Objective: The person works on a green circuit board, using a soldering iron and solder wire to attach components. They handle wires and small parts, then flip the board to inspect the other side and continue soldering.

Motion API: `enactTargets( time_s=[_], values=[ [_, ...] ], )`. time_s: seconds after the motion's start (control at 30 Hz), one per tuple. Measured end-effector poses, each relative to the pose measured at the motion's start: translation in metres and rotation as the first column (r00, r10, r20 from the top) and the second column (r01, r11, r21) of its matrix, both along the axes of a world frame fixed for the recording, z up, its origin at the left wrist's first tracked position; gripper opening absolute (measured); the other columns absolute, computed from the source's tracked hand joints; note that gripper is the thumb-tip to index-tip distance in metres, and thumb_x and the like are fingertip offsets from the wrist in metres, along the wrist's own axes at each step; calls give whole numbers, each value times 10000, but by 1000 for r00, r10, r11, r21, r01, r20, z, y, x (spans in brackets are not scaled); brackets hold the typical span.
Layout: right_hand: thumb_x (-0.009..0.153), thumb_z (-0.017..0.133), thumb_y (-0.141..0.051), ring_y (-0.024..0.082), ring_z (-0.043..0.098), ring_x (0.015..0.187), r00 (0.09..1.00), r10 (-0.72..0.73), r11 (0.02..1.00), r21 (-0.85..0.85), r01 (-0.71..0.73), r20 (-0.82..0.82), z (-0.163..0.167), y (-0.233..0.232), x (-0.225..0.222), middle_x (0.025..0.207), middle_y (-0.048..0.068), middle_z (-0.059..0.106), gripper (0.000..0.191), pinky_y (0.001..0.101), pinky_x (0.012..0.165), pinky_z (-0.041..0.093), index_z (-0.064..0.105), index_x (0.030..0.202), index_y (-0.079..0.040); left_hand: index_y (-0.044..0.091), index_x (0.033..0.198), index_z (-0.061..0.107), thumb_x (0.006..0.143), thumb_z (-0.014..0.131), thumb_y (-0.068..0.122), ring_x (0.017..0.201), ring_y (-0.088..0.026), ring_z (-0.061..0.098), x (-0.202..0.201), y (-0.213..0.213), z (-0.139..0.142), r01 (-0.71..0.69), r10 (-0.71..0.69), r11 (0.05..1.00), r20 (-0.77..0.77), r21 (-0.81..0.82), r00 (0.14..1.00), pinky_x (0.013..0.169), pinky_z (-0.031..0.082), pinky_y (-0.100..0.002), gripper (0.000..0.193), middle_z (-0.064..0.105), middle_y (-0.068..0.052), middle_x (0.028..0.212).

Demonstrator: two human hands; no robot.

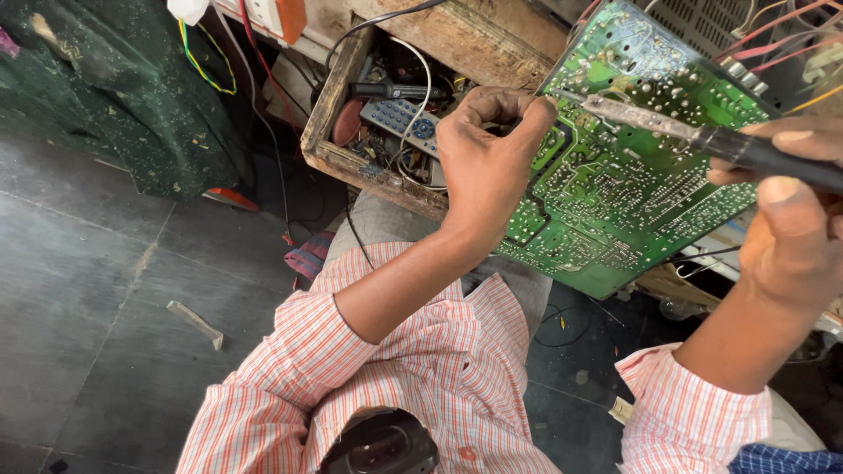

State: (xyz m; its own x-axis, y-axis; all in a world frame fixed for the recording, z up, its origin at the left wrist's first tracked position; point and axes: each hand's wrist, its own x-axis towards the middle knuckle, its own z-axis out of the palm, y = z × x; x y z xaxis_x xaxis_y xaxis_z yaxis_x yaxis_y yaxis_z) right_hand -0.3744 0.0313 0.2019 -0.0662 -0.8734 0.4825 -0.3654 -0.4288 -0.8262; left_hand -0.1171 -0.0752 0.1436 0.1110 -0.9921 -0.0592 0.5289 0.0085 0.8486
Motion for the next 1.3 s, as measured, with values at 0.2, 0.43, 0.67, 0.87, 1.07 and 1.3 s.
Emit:
enactTargets(
  time_s=[0.2, 0.43, 0.67, 0.87, 1.07, 1.3],
  values=[
    [1091, 643, -86, 289, 664, 885, 1000, -8, 1000, 17, 8, -6, -2, 1, -4, 1167, 227, 632, 219, 362, 811, 595, 569, 1250, 44, -49, 810, 718, 843, 760, 156, 732, -69, 577, 1, -1, -2, 6, -6, 1000, 27, 18, 1000, 695, 482, -229, 212, 674, -17, 781],
    [1079, 642, -75, 300, 662, 872, 999, -38, 999, -2, 38, 6, -5, 13, -9, 1148, 235, 634, 213, 368, 792, 590, 578, 1239, 52, -53, 812, 724, 844, 760, 146, 750, -78, 589, -2, -1, -4, 2, -2, 1000, 4, -6, 1000, 713, 490, -236, 205, 683, -26, 797],
    [1067, 641, -63, 312, 660, 858, 997, -76, 996, -45, 78, 32, -8, 31, -12, 1130, 244, 636, 208, 374, 773, 586, 586, 1227, 59, -51, 814, 721, 834, 769, 146, 746, -73, 593, -3, 1, 1, -1, 1, 1000, 4, 5, 1000, 715, 491, -227, 204, 684, -17, 809],
    [1057, 640, -53, 321, 658, 847, 991, -108, 988, -99, 115, 74, -16, 48, -12, 1114, 252, 639, 204, 379, 757, 582, 594, 1217, 66, -46, 835, 716, 829, 775, 155, 693, -62, 567, -3, 3, 3, 26, -26, 999, -2, 43, 1000, 659, 474, -220, 209, 684, -14, 781],
    [1047, 639, -43, 331, 657, 836, 977, -134, 969, -185, 165, 166, -26, 65, -8, 1098, 259, 641, 201, 385, 740, 578, 601, 1207, 73, -41, 850, 725, 841, 805, 118, 715, -59, 595, 2, 0, -1, 66, -66, 996, 12, -58, 998, 692, 499, -214, 178, 701, -16, 804],
    [1036, 635, -22, 347, 661, 842, 941, -168, 940, -238, 243, 295, -41, 87, -18, 1066, 258, 642, 196, 396, 735, 580, 607, 1197, 85, 1, 881, 672, 847, 842, 74, 680, -31, 576, 18, -6, -3, 213, -211, 972, 29, -95, 977, 616, 458, -175, 188, 672, 3, 793]
  ],
)
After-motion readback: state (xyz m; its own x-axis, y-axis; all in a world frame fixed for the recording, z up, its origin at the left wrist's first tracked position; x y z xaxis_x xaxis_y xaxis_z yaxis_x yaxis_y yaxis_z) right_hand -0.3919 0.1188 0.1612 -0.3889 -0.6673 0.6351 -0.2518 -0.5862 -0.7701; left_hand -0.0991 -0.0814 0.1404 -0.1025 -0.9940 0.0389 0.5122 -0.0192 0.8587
